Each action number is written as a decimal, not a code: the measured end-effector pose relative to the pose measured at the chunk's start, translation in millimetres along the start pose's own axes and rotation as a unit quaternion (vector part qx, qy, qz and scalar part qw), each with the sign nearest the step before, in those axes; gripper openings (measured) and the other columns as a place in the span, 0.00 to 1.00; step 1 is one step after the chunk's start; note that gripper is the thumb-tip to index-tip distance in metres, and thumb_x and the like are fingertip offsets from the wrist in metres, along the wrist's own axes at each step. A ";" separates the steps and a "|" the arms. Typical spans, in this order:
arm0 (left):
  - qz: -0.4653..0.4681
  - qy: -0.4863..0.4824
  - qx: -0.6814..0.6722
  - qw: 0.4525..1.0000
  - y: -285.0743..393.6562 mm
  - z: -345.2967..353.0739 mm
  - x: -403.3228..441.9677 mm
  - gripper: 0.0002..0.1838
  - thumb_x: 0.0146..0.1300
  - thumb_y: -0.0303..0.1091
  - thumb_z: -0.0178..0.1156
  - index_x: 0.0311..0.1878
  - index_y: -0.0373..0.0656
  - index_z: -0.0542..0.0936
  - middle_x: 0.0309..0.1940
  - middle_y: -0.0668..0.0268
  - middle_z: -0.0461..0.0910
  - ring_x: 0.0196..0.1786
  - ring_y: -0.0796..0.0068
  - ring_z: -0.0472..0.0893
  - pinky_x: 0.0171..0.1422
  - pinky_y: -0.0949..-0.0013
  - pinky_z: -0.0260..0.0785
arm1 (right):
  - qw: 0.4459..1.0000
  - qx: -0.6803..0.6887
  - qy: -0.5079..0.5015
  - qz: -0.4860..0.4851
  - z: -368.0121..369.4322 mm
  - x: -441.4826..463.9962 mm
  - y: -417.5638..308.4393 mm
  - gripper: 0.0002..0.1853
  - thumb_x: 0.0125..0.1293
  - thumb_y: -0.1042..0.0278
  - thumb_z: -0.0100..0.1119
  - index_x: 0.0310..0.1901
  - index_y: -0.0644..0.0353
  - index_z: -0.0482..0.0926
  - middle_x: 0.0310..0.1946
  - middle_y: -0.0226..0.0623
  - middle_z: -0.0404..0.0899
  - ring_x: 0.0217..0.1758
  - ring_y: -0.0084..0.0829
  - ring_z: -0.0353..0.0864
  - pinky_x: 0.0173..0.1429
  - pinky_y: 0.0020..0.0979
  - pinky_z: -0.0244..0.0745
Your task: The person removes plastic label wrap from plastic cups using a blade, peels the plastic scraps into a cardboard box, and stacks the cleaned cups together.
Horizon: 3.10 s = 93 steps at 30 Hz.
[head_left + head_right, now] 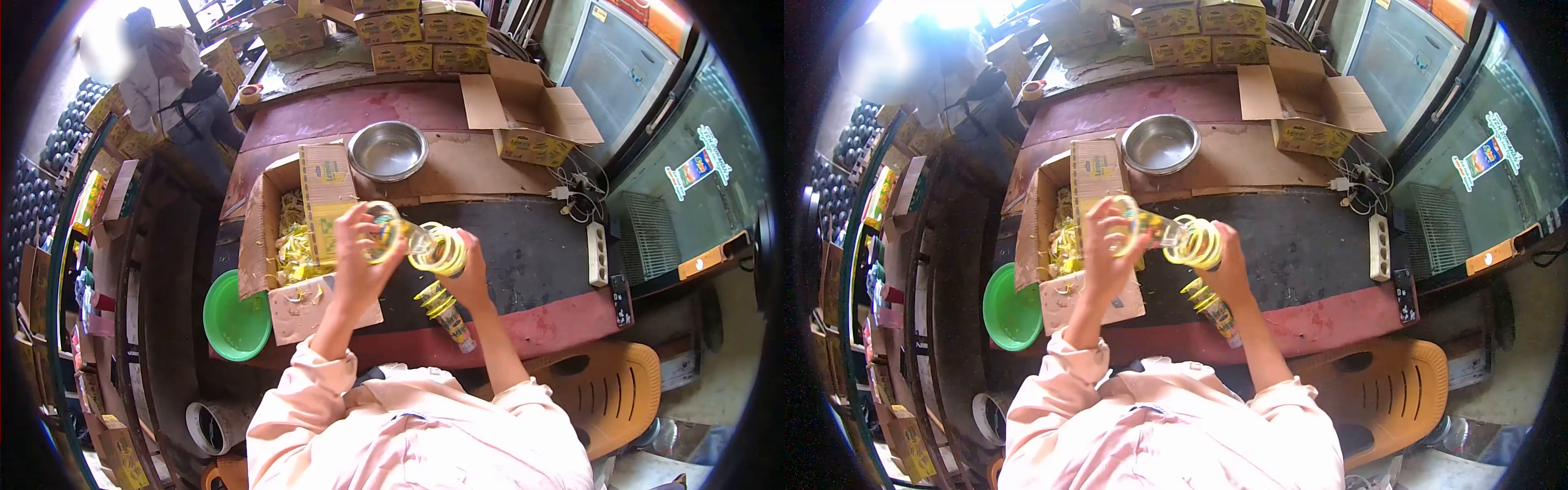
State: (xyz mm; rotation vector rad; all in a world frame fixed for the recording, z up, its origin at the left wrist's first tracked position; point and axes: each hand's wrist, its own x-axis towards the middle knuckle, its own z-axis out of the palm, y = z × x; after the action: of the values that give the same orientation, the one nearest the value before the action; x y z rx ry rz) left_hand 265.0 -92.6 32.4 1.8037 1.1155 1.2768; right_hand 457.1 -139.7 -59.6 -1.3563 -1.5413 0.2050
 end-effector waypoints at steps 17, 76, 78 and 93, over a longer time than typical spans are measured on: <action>0.170 -0.325 0.103 0.925 28.6 32.9 21.2 0.45 0.49 0.62 0.58 0.65 0.42 0.62 0.64 0.57 0.62 0.68 0.55 0.59 0.68 0.52 0.49 | 0.996 -0.007 -0.037 -0.086 -19.4 -3.6 -34.5 0.37 0.45 0.64 0.72 0.55 0.62 0.62 0.47 0.49 0.68 0.49 0.47 0.72 0.49 0.41 0.73; -0.344 0.095 -0.149 0.922 -151.8 -168.0 -168.0 0.25 0.69 0.34 0.42 0.67 0.36 0.54 0.58 0.61 0.68 0.47 0.80 0.72 0.47 0.77 0.67 | 0.931 0.144 -0.085 0.324 133.1 -84.3 -56.8 0.10 0.65 0.67 0.54 0.28 0.62 0.75 0.18 0.18 0.65 0.23 0.11 0.59 0.26 0.20 0.57; -0.329 0.105 -0.162 0.924 -148.2 -168.2 -164.4 0.25 0.68 0.31 0.41 0.67 0.36 0.54 0.57 0.62 0.68 0.44 0.82 0.72 0.41 0.80 0.67 | 0.929 0.140 -0.089 0.332 132.1 -81.3 -58.5 0.10 0.64 0.67 0.54 0.28 0.62 0.75 0.18 0.18 0.65 0.23 0.11 0.59 0.26 0.20 0.57; -0.139 0.081 0.153 0.975 -113.3 -169.6 -148.9 0.28 0.59 0.31 0.57 0.61 0.36 0.61 0.54 0.52 0.61 0.52 0.61 0.65 0.58 0.62 0.60 | 0.863 -0.401 -0.135 0.276 42.9 -112.6 -21.5 0.57 0.31 0.48 0.76 0.65 0.56 0.55 0.59 0.42 0.61 0.62 0.43 0.63 0.61 0.46 0.61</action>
State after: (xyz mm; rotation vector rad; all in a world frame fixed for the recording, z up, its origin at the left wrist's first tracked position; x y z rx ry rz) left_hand 49.4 -173.5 -71.4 1.6985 1.6696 1.1450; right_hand 392.7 -218.3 -127.8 -2.5262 -1.4753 0.1012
